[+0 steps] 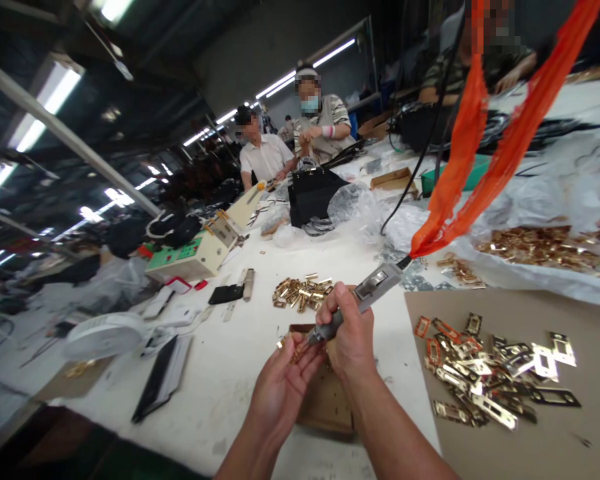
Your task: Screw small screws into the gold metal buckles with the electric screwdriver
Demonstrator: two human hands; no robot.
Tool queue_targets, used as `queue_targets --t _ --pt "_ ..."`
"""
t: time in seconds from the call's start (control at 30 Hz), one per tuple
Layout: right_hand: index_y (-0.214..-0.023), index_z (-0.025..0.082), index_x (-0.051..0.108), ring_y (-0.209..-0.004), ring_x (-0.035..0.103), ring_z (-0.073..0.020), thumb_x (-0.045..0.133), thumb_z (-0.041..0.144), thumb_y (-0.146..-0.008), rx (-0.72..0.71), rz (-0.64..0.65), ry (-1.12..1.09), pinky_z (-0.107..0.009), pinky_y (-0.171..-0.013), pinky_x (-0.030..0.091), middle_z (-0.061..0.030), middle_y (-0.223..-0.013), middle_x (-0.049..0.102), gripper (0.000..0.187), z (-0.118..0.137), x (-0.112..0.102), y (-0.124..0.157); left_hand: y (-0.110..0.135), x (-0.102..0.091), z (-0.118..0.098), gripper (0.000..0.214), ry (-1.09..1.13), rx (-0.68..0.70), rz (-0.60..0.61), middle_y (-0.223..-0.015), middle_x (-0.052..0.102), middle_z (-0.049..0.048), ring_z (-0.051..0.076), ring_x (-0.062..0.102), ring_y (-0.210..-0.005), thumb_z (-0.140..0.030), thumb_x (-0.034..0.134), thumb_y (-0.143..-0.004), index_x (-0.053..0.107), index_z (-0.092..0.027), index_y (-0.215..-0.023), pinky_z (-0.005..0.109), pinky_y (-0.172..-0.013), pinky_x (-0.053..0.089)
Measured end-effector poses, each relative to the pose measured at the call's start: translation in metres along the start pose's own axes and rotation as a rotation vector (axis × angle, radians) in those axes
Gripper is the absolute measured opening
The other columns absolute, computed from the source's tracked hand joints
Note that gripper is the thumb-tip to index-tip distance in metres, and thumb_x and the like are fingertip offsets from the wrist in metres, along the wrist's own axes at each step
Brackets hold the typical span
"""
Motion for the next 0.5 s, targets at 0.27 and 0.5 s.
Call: queue_targets --t 0.27,0.5 --pt "-0.069 0.020 0.046 -0.051 0.040 -0.0074 0.081 0.044 -0.080 -0.016 0.002 -0.044 -0.021 -0.049 0.036 0.0067 -0.063 0.042 0.044 0.0082 0.0023 -0.0010 0.0054 -0.0032 0.0055 0.028 -0.124 -0.045 0.084 -0.121 0.072 0.0194 0.032 0.070 -0.112 -0.037 0.070 -0.093 0.064 -0.013 -0.107 0.046 -0.100 0.050" --pt "-0.070 0.020 0.045 -0.050 0.039 -0.0076 0.081 0.044 -0.080 -0.017 -0.009 -0.064 -0.021 -0.049 0.037 0.0074 -0.063 0.041 0.044 0.0082 0.0034 -0.0008 0.0062 0.0036 0.0084 0.029 -0.145 -0.022 0.080 -0.114 0.074 0.0174 0.032 0.071 -0.108 -0.039 0.075 -0.089 0.066 -0.014 -0.102 0.048 -0.099 0.051"
Point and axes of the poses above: each hand's wrist, its own y-axis away from the middle knuckle, its own x-axis out of the palm, z = x × y, the point moved 1 cm from there along -y, towards the middle knuckle
